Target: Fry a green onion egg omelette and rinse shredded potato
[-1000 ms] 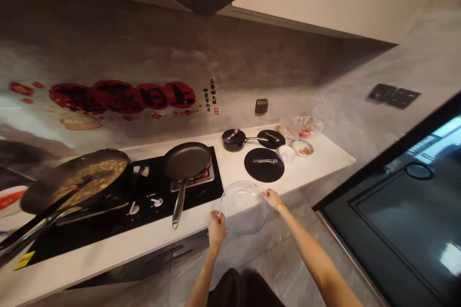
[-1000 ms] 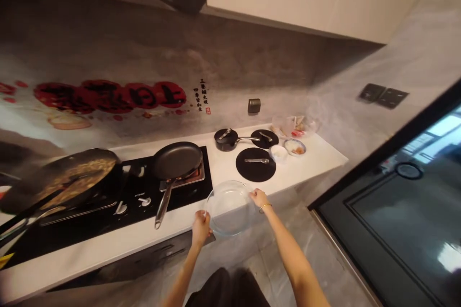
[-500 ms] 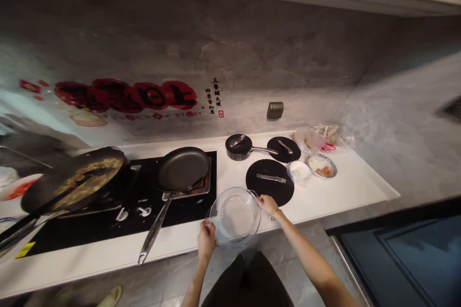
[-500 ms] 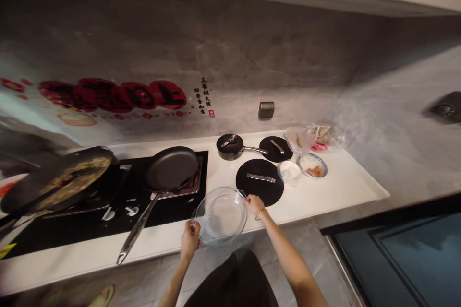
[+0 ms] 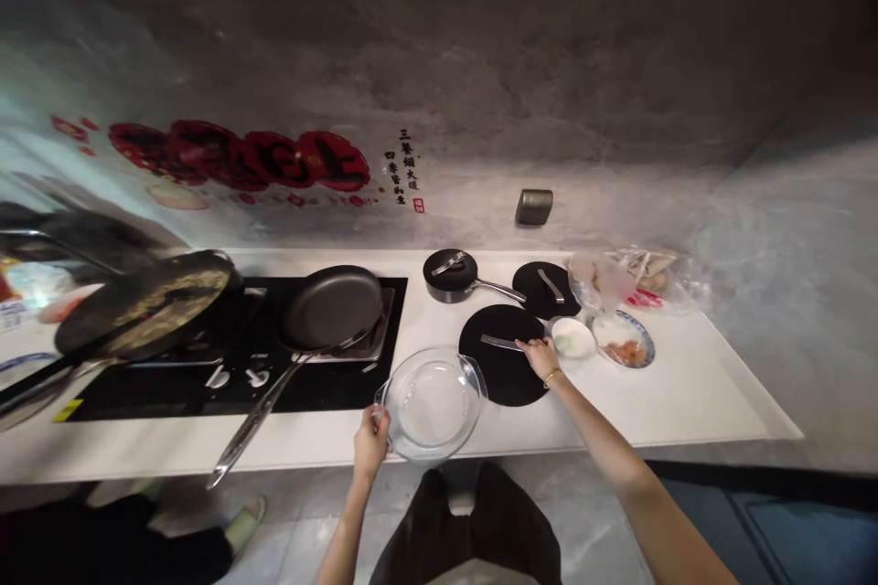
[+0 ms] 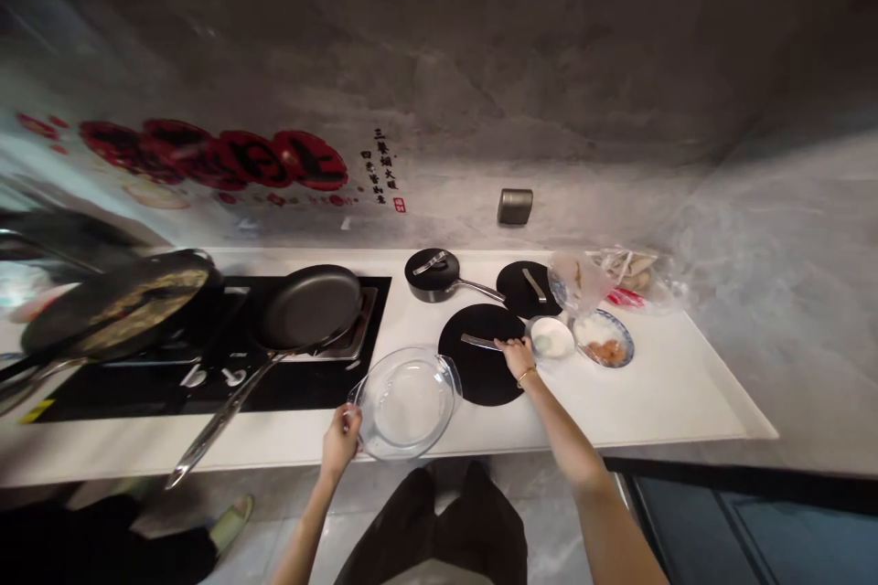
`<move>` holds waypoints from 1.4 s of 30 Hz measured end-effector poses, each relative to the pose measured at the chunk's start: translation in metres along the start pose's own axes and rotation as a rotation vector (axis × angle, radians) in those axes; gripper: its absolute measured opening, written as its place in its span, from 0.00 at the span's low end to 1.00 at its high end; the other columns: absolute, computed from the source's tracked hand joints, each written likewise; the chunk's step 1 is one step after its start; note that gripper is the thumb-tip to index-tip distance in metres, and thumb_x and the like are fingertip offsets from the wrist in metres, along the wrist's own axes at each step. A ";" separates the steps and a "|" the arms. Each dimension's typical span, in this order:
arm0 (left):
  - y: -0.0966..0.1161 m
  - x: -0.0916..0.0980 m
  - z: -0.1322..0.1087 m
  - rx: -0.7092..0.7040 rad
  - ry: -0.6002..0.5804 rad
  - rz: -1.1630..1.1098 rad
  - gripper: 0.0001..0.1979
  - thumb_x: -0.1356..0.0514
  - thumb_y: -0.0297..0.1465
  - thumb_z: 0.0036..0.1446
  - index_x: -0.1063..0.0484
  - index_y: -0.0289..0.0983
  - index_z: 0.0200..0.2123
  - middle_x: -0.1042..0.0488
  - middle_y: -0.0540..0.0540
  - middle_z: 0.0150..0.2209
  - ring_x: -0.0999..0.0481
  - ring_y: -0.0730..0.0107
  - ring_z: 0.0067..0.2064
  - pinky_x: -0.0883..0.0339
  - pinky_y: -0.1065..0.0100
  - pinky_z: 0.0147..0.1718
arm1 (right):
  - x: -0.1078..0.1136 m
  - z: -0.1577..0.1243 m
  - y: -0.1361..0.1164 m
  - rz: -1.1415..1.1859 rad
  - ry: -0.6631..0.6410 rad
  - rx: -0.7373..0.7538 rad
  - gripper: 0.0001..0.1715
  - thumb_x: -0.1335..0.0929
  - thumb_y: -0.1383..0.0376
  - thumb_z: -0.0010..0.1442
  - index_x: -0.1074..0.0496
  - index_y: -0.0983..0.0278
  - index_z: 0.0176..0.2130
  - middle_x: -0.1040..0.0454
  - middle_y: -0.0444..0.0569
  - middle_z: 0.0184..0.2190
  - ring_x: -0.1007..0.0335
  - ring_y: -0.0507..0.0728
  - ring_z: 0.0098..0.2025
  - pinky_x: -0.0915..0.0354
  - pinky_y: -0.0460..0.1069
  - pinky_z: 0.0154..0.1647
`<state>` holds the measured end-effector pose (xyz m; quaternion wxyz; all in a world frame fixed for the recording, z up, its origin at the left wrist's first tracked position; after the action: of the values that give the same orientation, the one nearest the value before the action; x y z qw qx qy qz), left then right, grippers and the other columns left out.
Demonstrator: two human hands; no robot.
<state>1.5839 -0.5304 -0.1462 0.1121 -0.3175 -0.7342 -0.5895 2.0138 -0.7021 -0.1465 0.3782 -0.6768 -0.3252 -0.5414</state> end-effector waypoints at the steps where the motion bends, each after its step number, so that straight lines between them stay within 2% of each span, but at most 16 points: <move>1: 0.004 -0.003 -0.001 0.002 -0.001 -0.004 0.15 0.48 0.41 0.55 0.38 0.39 0.42 0.39 0.58 0.18 0.35 0.74 0.13 0.42 0.75 0.12 | 0.001 0.002 0.003 0.000 -0.003 0.017 0.25 0.43 0.70 0.64 0.32 0.49 0.53 0.27 0.48 0.36 0.35 0.55 0.41 0.54 0.54 0.52; 8: 0.034 -0.014 0.005 -0.060 -0.005 -0.067 0.17 0.48 0.43 0.55 0.37 0.37 0.42 0.42 0.59 0.19 0.37 0.77 0.13 0.45 0.77 0.10 | 0.006 0.007 0.023 0.001 -0.015 0.119 0.24 0.42 0.69 0.64 0.30 0.51 0.53 0.27 0.49 0.34 0.36 0.55 0.40 0.53 0.54 0.49; 16: 0.025 -0.023 0.019 -0.054 0.014 -0.094 0.21 0.46 0.44 0.54 0.35 0.33 0.45 0.41 0.58 0.20 0.38 0.79 0.14 0.45 0.77 0.12 | 0.009 0.012 0.050 -0.019 0.038 0.185 0.21 0.40 0.67 0.63 0.29 0.49 0.51 0.28 0.47 0.32 0.35 0.54 0.39 0.51 0.54 0.48; 19: 0.025 -0.021 0.021 -0.054 0.058 -0.088 0.22 0.45 0.43 0.53 0.33 0.33 0.46 0.39 0.57 0.20 0.38 0.78 0.15 0.43 0.75 0.14 | 0.015 0.013 0.052 -0.043 0.043 0.161 0.22 0.39 0.68 0.61 0.28 0.50 0.50 0.28 0.49 0.37 0.36 0.56 0.42 0.51 0.55 0.50; 21: 0.028 -0.016 0.022 -0.049 0.117 -0.082 0.23 0.42 0.42 0.52 0.32 0.32 0.46 0.37 0.55 0.20 0.35 0.77 0.18 0.39 0.74 0.19 | 0.028 0.009 0.035 -0.076 0.090 0.141 0.24 0.37 0.70 0.57 0.28 0.52 0.51 0.30 0.52 0.46 0.39 0.60 0.50 0.52 0.58 0.52; 23: 0.029 -0.009 0.018 -0.028 0.192 -0.080 0.26 0.42 0.43 0.51 0.33 0.32 0.48 0.33 0.52 0.23 0.32 0.74 0.22 0.36 0.72 0.24 | 0.047 -0.002 -0.002 -0.062 0.163 0.173 0.28 0.36 0.69 0.54 0.31 0.55 0.54 0.36 0.54 0.53 0.45 0.64 0.55 0.52 0.59 0.54; 25: 0.028 0.000 0.006 0.005 0.278 -0.090 0.29 0.44 0.45 0.54 0.36 0.31 0.52 0.28 0.47 0.28 0.28 0.71 0.26 0.34 0.70 0.29 | 0.061 -0.018 -0.058 0.030 0.204 0.283 0.29 0.37 0.69 0.55 0.34 0.55 0.56 0.37 0.53 0.54 0.46 0.63 0.56 0.52 0.58 0.55; 27: 0.020 0.009 -0.017 0.026 0.373 -0.109 0.29 0.47 0.45 0.56 0.38 0.32 0.54 0.26 0.42 0.36 0.26 0.69 0.30 0.33 0.68 0.32 | 0.065 -0.034 -0.114 0.118 0.182 0.411 0.25 0.39 0.69 0.58 0.31 0.54 0.53 0.36 0.51 0.52 0.45 0.61 0.55 0.52 0.57 0.55; 29: 0.005 0.018 -0.049 0.037 0.442 -0.130 0.27 0.48 0.45 0.58 0.37 0.33 0.54 0.26 0.39 0.42 0.25 0.68 0.35 0.32 0.67 0.36 | 0.058 -0.040 -0.145 0.167 0.149 0.410 0.23 0.39 0.69 0.58 0.29 0.54 0.51 0.35 0.52 0.50 0.43 0.61 0.53 0.49 0.56 0.53; 30: -0.005 0.020 -0.065 0.044 0.453 -0.144 0.26 0.48 0.45 0.58 0.36 0.34 0.53 0.26 0.39 0.43 0.25 0.67 0.36 0.31 0.67 0.37 | 0.053 -0.038 -0.146 0.189 0.149 0.337 0.23 0.39 0.68 0.58 0.30 0.56 0.51 0.34 0.54 0.50 0.42 0.62 0.53 0.48 0.56 0.51; 32: -0.028 0.022 -0.093 0.085 0.435 -0.181 0.25 0.48 0.45 0.57 0.33 0.33 0.50 0.26 0.38 0.43 0.25 0.65 0.37 0.31 0.65 0.37 | 0.034 -0.027 -0.129 0.278 0.105 0.118 0.24 0.39 0.63 0.59 0.33 0.61 0.54 0.32 0.57 0.46 0.38 0.63 0.49 0.44 0.55 0.46; 33: -0.038 0.022 -0.102 0.108 0.419 -0.200 0.25 0.48 0.46 0.57 0.32 0.33 0.49 0.25 0.38 0.42 0.25 0.65 0.36 0.30 0.65 0.36 | 0.019 -0.021 -0.118 0.350 0.039 0.026 0.25 0.38 0.59 0.59 0.33 0.63 0.54 0.29 0.58 0.42 0.35 0.63 0.45 0.42 0.54 0.43; 35: -0.047 0.023 -0.107 0.131 0.388 -0.219 0.26 0.48 0.47 0.57 0.31 0.32 0.47 0.24 0.38 0.40 0.24 0.64 0.36 0.30 0.64 0.35 | -0.011 -0.012 -0.105 0.499 -0.128 -0.049 0.24 0.37 0.55 0.57 0.30 0.66 0.48 0.27 0.54 0.33 0.31 0.61 0.38 0.40 0.51 0.38; 37: -0.039 0.023 -0.092 0.110 0.345 -0.203 0.26 0.46 0.46 0.56 0.30 0.31 0.48 0.24 0.37 0.41 0.24 0.63 0.37 0.30 0.64 0.37 | -0.025 -0.007 -0.104 0.593 -0.220 -0.029 0.21 0.37 0.54 0.55 0.28 0.66 0.42 0.27 0.50 0.28 0.30 0.58 0.32 0.39 0.49 0.35; 39: -0.022 0.018 -0.065 0.069 0.282 -0.178 0.24 0.44 0.43 0.55 0.30 0.30 0.48 0.24 0.36 0.43 0.24 0.63 0.38 0.31 0.64 0.40 | -0.020 -0.005 -0.106 0.621 -0.176 -0.012 0.21 0.38 0.54 0.55 0.29 0.66 0.40 0.27 0.49 0.26 0.30 0.57 0.31 0.38 0.48 0.34; 42: -0.003 0.009 -0.026 0.043 0.218 -0.164 0.20 0.42 0.38 0.54 0.29 0.29 0.45 0.23 0.39 0.37 0.24 0.64 0.36 0.31 0.64 0.39 | 0.000 -0.007 -0.117 0.667 -0.072 0.011 0.23 0.38 0.52 0.55 0.29 0.66 0.41 0.27 0.48 0.25 0.30 0.57 0.29 0.39 0.48 0.33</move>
<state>1.5703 -0.5521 -0.1364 0.1495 -0.1879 -0.7535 -0.6120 1.9112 -0.6498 -0.1270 0.5266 -0.7625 -0.1019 -0.3617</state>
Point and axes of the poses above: each hand's wrist, its own z-axis towards the middle knuckle, its own x-axis out of the back of the hand, y = z × x, the point moved 10 cm from there along z, towards the middle knuckle
